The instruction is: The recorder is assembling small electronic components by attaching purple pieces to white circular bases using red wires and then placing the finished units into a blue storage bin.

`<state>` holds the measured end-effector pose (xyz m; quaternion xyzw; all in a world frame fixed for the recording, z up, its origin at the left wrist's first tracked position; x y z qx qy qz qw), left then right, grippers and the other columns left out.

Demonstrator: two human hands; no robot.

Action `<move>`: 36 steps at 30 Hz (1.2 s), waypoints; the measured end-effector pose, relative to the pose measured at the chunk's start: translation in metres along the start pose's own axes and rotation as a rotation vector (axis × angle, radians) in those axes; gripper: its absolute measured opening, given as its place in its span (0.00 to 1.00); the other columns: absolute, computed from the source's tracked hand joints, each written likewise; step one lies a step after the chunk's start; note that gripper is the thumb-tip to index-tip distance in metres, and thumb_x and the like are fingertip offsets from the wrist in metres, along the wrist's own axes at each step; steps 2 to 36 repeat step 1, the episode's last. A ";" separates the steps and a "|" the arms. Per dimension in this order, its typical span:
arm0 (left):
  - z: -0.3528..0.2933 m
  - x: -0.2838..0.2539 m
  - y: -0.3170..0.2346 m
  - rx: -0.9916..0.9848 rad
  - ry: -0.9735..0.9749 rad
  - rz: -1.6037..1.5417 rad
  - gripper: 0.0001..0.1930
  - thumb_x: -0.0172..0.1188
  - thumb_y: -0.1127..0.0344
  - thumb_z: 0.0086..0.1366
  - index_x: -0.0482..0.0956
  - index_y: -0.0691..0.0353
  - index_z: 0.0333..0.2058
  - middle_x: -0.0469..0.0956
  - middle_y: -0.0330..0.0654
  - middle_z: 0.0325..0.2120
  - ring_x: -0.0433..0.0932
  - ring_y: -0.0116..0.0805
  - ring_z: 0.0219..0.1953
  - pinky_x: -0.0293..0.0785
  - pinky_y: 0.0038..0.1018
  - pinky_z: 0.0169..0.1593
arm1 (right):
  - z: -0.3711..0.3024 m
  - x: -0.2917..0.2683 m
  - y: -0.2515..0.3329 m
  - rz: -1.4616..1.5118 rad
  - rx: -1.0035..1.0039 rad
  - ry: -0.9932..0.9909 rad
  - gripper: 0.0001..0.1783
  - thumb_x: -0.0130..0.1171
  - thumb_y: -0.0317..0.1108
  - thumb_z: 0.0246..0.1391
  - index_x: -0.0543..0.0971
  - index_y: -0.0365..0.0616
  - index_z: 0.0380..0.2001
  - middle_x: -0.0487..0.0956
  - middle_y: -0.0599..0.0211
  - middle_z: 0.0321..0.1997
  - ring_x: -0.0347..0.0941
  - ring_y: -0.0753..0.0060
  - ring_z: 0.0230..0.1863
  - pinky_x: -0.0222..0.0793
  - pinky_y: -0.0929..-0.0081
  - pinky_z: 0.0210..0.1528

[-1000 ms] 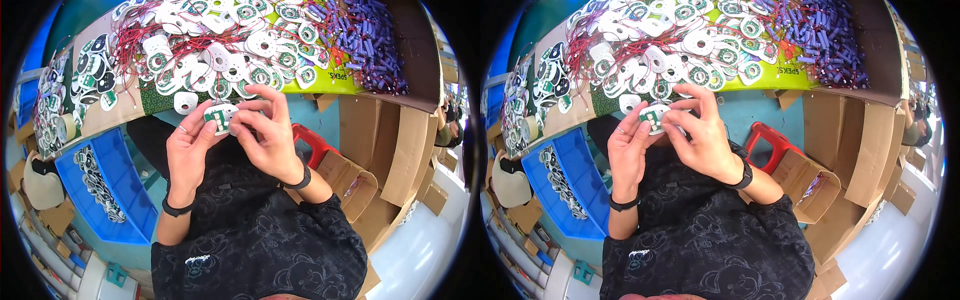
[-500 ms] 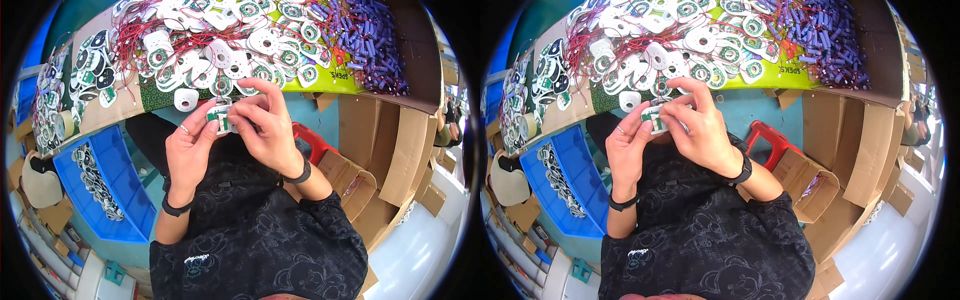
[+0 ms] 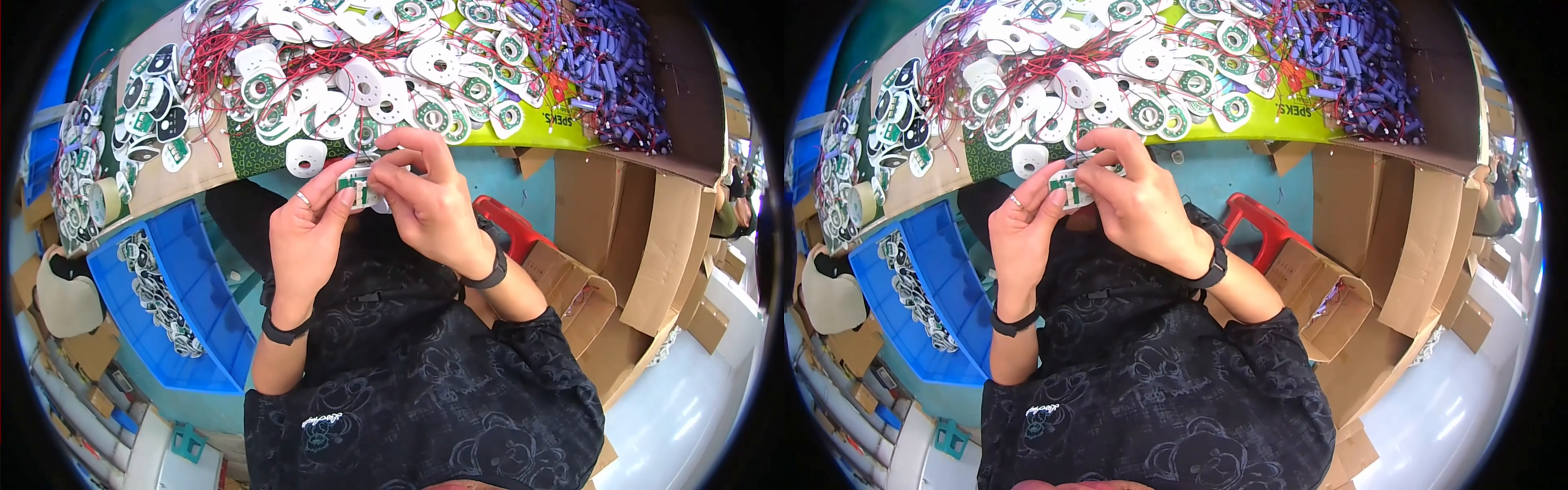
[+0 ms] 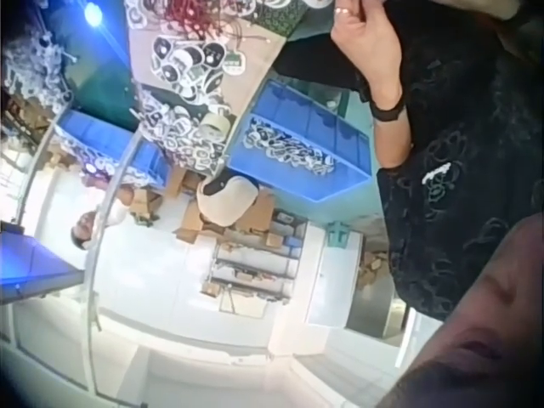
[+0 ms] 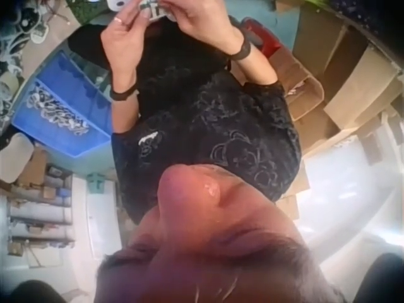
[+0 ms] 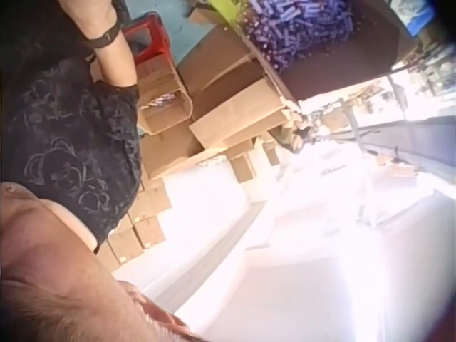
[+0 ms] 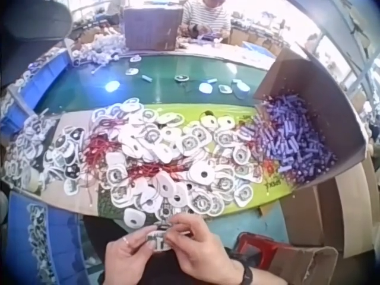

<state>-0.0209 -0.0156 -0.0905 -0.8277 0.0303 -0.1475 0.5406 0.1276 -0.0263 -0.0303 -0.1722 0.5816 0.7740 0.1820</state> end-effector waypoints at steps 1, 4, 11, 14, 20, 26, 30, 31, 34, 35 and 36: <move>0.000 -0.003 0.002 -0.010 0.008 0.053 0.19 0.58 0.75 0.71 0.77 0.64 0.60 0.84 0.40 0.45 0.80 0.22 0.43 0.80 0.22 0.49 | 0.000 0.002 -0.001 -0.026 -0.006 0.008 0.11 0.62 0.12 0.49 0.82 0.36 0.35 0.70 0.55 0.58 0.81 0.67 0.42 0.80 0.72 0.41; 0.000 -0.003 0.002 -0.010 0.008 0.053 0.19 0.58 0.75 0.71 0.77 0.64 0.60 0.84 0.40 0.45 0.80 0.22 0.43 0.80 0.22 0.49 | 0.000 0.002 -0.001 -0.026 -0.006 0.008 0.11 0.62 0.12 0.49 0.82 0.36 0.35 0.70 0.55 0.58 0.81 0.67 0.42 0.80 0.72 0.41; 0.000 -0.003 0.002 -0.010 0.008 0.053 0.19 0.58 0.75 0.71 0.77 0.64 0.60 0.84 0.40 0.45 0.80 0.22 0.43 0.80 0.22 0.49 | 0.000 0.002 -0.001 -0.026 -0.006 0.008 0.11 0.62 0.12 0.49 0.82 0.36 0.35 0.70 0.55 0.58 0.81 0.67 0.42 0.80 0.72 0.41; 0.000 -0.003 0.002 -0.010 0.008 0.053 0.19 0.58 0.75 0.71 0.77 0.64 0.60 0.84 0.40 0.45 0.80 0.22 0.43 0.80 0.22 0.49 | 0.000 0.002 -0.001 -0.026 -0.006 0.008 0.11 0.62 0.12 0.49 0.82 0.36 0.35 0.70 0.55 0.58 0.81 0.67 0.42 0.80 0.72 0.41; 0.000 -0.003 0.002 -0.010 0.008 0.053 0.19 0.58 0.75 0.71 0.77 0.64 0.60 0.84 0.40 0.45 0.80 0.22 0.43 0.80 0.22 0.49 | 0.000 0.002 -0.001 -0.026 -0.006 0.008 0.11 0.62 0.12 0.49 0.82 0.36 0.35 0.70 0.55 0.58 0.81 0.67 0.42 0.80 0.72 0.41; 0.000 -0.003 0.002 -0.010 0.008 0.053 0.19 0.58 0.75 0.71 0.77 0.64 0.60 0.84 0.40 0.45 0.80 0.22 0.43 0.80 0.22 0.49 | 0.000 0.002 -0.001 -0.026 -0.006 0.008 0.11 0.62 0.12 0.49 0.82 0.36 0.35 0.70 0.55 0.58 0.81 0.67 0.42 0.80 0.72 0.41; 0.000 -0.003 0.002 -0.010 0.008 0.053 0.19 0.58 0.75 0.71 0.77 0.64 0.60 0.84 0.40 0.45 0.80 0.22 0.43 0.80 0.22 0.49 | 0.000 0.002 -0.001 -0.026 -0.006 0.008 0.11 0.62 0.12 0.49 0.82 0.36 0.35 0.70 0.55 0.58 0.81 0.67 0.42 0.80 0.72 0.41; 0.000 -0.003 0.002 -0.010 0.008 0.053 0.19 0.58 0.75 0.71 0.77 0.64 0.60 0.84 0.40 0.45 0.80 0.22 0.43 0.80 0.22 0.49 | 0.000 0.002 -0.001 -0.026 -0.006 0.008 0.11 0.62 0.12 0.49 0.82 0.36 0.35 0.70 0.55 0.58 0.81 0.67 0.42 0.80 0.72 0.41; 0.000 -0.003 0.002 -0.010 0.008 0.053 0.19 0.58 0.75 0.71 0.77 0.64 0.60 0.84 0.40 0.45 0.80 0.22 0.43 0.80 0.22 0.49 | 0.000 0.002 -0.001 -0.026 -0.006 0.008 0.11 0.62 0.12 0.49 0.82 0.36 0.35 0.70 0.55 0.58 0.81 0.67 0.42 0.80 0.72 0.41; 0.000 -0.003 0.002 -0.010 0.008 0.053 0.19 0.58 0.75 0.71 0.77 0.64 0.60 0.84 0.40 0.45 0.80 0.22 0.43 0.80 0.22 0.49 | 0.000 0.002 -0.001 -0.026 -0.006 0.008 0.11 0.62 0.12 0.49 0.82 0.36 0.35 0.70 0.55 0.58 0.81 0.67 0.42 0.80 0.72 0.41; 0.000 -0.003 0.002 -0.010 0.008 0.053 0.19 0.58 0.75 0.71 0.77 0.64 0.60 0.84 0.40 0.45 0.80 0.22 0.43 0.80 0.22 0.49 | 0.000 0.002 -0.001 -0.026 -0.006 0.008 0.11 0.62 0.12 0.49 0.82 0.36 0.35 0.70 0.55 0.58 0.81 0.67 0.42 0.80 0.72 0.41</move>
Point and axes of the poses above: each hand's wrist, its own z-axis towards the middle knuckle, its own x-axis out of the palm, y = z × x, the point moved 9 cm from there along z, towards the middle knuckle
